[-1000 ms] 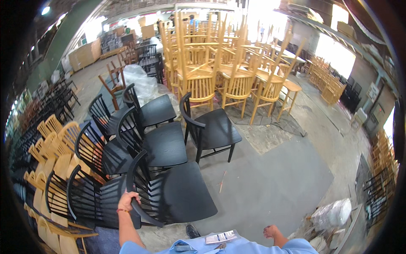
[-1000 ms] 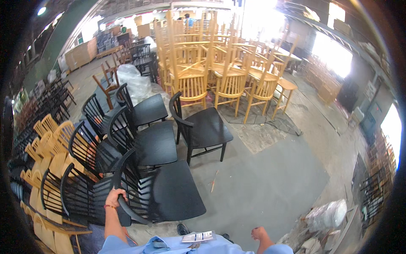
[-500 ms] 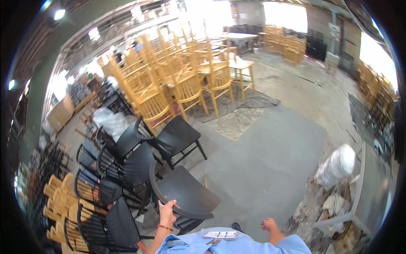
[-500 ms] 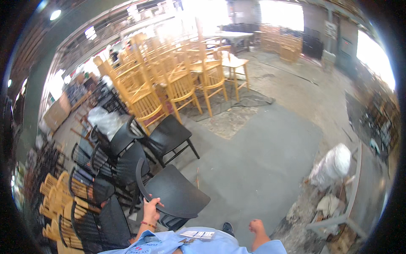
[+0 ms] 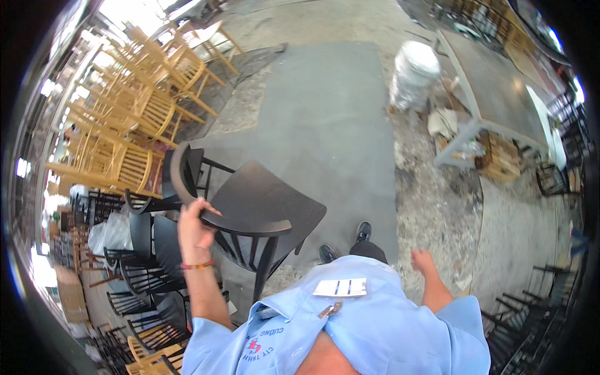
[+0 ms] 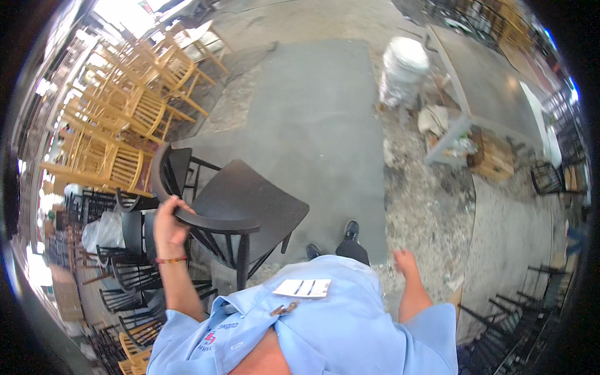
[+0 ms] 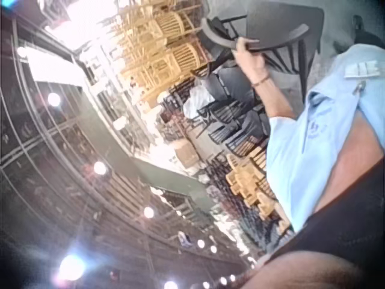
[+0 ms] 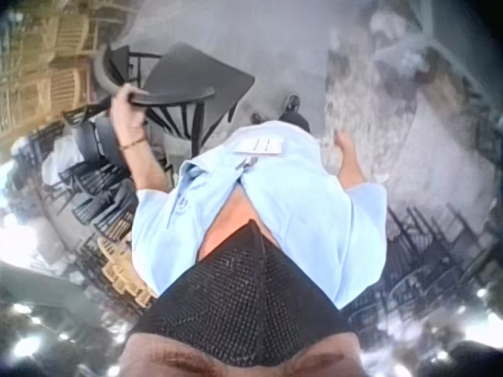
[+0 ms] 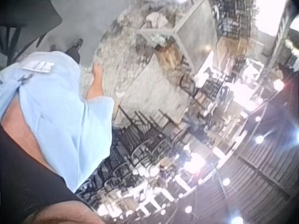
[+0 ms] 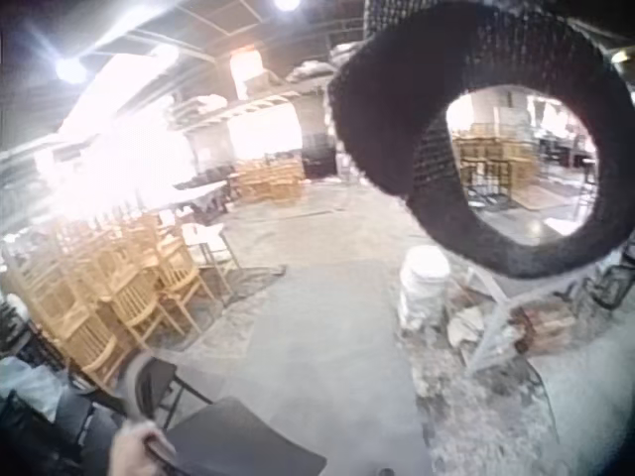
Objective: The person picks up black chairs, places them upside down on a metal workbench, and uses a rotary polisher to smooth the leg ends. They then apply felt pads to the legs and return the chairs to the floor. The process repeats for multiple chairs in a workshop setting.
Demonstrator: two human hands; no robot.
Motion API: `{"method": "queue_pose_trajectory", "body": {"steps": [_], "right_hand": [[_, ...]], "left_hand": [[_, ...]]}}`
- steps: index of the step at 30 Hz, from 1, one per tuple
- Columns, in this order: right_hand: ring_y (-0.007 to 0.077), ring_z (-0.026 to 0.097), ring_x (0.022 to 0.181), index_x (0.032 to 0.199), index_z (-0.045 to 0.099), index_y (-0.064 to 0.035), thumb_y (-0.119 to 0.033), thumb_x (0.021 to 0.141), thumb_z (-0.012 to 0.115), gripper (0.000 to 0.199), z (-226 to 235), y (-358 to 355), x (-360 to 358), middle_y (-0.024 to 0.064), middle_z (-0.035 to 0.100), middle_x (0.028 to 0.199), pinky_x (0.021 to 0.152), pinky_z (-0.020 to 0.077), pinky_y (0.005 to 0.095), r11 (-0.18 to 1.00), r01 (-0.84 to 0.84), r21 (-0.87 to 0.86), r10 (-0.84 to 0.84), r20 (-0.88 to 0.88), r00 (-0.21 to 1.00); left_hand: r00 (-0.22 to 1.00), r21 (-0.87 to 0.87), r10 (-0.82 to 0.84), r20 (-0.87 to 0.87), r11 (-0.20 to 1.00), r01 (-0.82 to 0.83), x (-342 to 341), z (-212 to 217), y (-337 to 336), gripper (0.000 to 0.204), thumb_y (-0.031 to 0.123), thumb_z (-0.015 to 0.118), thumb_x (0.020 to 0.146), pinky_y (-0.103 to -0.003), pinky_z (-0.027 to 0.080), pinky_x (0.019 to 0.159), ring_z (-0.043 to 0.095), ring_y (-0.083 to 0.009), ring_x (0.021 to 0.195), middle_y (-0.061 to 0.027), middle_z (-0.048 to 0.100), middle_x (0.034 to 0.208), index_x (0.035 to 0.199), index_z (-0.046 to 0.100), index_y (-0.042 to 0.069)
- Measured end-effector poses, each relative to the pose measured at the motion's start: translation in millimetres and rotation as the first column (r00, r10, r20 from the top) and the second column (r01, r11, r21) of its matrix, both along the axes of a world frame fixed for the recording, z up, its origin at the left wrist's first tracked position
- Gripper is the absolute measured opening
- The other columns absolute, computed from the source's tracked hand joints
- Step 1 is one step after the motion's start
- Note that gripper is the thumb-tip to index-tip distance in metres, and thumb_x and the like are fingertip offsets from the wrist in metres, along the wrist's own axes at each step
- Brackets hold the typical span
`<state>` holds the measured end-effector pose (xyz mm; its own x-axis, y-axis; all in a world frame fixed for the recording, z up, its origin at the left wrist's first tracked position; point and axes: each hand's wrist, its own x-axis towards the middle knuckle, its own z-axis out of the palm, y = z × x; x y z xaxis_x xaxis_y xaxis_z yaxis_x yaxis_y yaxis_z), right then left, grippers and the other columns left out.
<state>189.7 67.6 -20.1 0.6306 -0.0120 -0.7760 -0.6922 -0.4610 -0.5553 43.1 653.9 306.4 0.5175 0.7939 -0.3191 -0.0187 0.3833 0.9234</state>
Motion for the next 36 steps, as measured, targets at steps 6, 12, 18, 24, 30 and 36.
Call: {"method": "queue_pose_trajectory", "body": {"steps": [6, 12, 18, 24, 30, 36], "right_hand": [[0.0403, 0.035, 0.14, 0.153, 0.031, -0.0073, -0.068, 0.089, 0.056, 0.092, 57.5, 62.1, 70.3, 0.0204, 0.034, 0.155, 0.11, 0.0336, 0.0569, 0.922, 0.061, 0.383, -0.006, -0.143, 0.99], [0.0373, 0.036, 0.139, 0.152, 0.03, 0.0009, -0.06, 0.085, 0.067, 0.098, 92.7, 8.2, 118.5, 0.0264, 0.034, 0.152, 0.113, 0.0321, 0.0462, 0.781, 0.025, 0.625, -0.023, -0.011, 1.0], [0.0242, 0.064, 0.104, 0.127, 0.056, 0.0042, -0.033, 0.089, 0.073, 0.055, 129.8, -122.2, 132.5, 0.0164, 0.065, 0.116, 0.089, 0.0535, 0.0379, 0.463, 0.295, 0.836, -0.489, -0.037, 0.872], [0.0271, 0.064, 0.108, 0.132, 0.051, -0.0022, -0.029, 0.091, 0.071, 0.053, 226.2, -192.2, 172.4, 0.0133, 0.063, 0.122, 0.093, 0.0544, 0.0443, -0.085, 0.127, 0.988, -0.625, -0.152, 0.766], [0.0283, 0.062, 0.114, 0.134, 0.05, -0.0035, -0.035, 0.092, 0.069, 0.055, 285.1, -258.0, 213.5, 0.0127, 0.061, 0.126, 0.097, 0.053, 0.0468, -0.167, -0.099, 0.981, -0.776, -0.069, 0.626], [0.0282, 0.061, 0.113, 0.134, 0.05, -0.0039, -0.037, 0.091, 0.071, 0.058, 275.4, -307.1, 260.3, 0.0118, 0.062, 0.124, 0.096, 0.0523, 0.0483, -0.142, -0.034, 0.989, -0.919, -0.119, 0.376]], "left_hand": [[0.903, 0.103, -0.425, 0.065, 0.903, 0.417, 56.4, 172.8, -125.9, 0.022, 0.022, 0.055, 0.1, -0.039, 0.057, 0.07, 0.063, -0.0186, 0.08, -0.0096, 0.065, 0.096, 0.109, 0.055, 0.002], [0.684, 0.374, -0.711, -0.164, 0.597, 0.709, 115.3, 257.6, -326.9, 0.032, 0.028, 0.047, 0.102, -0.028, 0.063, 0.054, 0.064, -0.0168, 0.059, -0.0077, 0.061, 0.082, 0.105, 0.055, -0.002], [0.828, 0.753, -0.519, -0.214, 0.452, 0.479, 175.5, 314.6, -554.0, 0.032, 0.035, 0.05, 0.099, -0.017, 0.047, 0.039, 0.049, -0.0065, 0.041, -0.0021, 0.052, 0.063, 0.099, 0.056, 0.003], [0.399, 0.789, -0.9, -0.177, 0.113, 0.604, 208.0, 382.6, -629.3, 0.033, 0.036, 0.048, 0.1, -0.018, 0.047, 0.043, 0.056, -0.0098, 0.052, -0.0043, 0.056, 0.076, 0.105, 0.054, 0.004], [0.126, 0.838, -0.96, -0.25, -0.149, 0.525, 260.1, 413.7, -678.7, 0.038, 0.038, 0.049, 0.1, -0.019, 0.05, 0.049, 0.058, -0.0107, 0.061, -0.0071, 0.058, 0.085, 0.112, 0.054, 0.002], [-0.165, 0.853, -0.932, -0.323, -0.362, 0.376, 354.1, 426.9, -725.8, 0.043, 0.039, 0.05, 0.099, -0.02, 0.052, 0.055, 0.06, -0.0115, 0.071, -0.0099, 0.061, 0.093, 0.118, 0.054, 0.0]]}}
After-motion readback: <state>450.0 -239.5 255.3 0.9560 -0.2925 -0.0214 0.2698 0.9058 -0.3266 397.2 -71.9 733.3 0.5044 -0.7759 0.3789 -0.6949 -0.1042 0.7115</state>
